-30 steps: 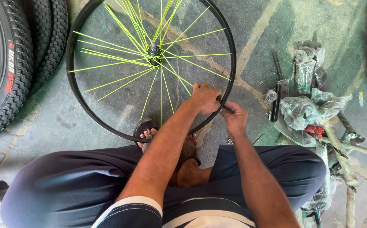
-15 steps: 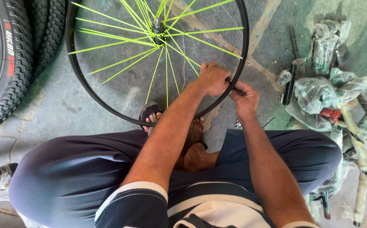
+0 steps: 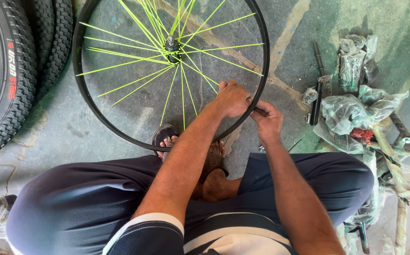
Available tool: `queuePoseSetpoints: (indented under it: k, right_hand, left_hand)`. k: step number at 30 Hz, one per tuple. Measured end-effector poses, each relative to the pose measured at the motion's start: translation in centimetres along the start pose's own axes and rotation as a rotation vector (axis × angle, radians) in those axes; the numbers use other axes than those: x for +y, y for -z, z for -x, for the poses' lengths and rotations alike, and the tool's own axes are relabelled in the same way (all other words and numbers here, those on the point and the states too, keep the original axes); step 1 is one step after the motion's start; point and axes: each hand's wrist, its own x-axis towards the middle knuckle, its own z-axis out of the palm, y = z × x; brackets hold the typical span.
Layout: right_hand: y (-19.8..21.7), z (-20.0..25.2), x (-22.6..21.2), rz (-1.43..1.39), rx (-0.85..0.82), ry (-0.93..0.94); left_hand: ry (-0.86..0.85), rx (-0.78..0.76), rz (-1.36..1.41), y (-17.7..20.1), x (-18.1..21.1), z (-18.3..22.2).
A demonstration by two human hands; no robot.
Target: The person inserts spokes into a bicycle hub and rim, then threads small metal nipples onto the end of each spoke by hand.
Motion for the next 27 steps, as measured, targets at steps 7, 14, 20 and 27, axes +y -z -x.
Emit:
queuePoseSetpoints:
  k: [7, 14, 20, 27]
  right_hand:
    - [-0.3, -0.3, -0.3, -0.198, 0.125, -0.167]
    - [0.9, -4.1, -0.9, 0.094, 0.138, -0.142]
    - [3.8, -7.6, -1.0, 0.029, 0.112, -0.176]
    - [7.4, -2.4, 4.8, 1.536, -0.318, -0.352]
  left_hand:
    - [0.43, 1.013, 0.301, -1.9, 0.6, 2.1]
    - [0.521, 0.388, 1.148, -9.2, -2.8, 2.2]
    - [0.379, 0.056, 1.542, -8.0, -2.9, 1.9]
    - [0.399, 0.14, 1.63, -8.5, -2.2, 0.0]
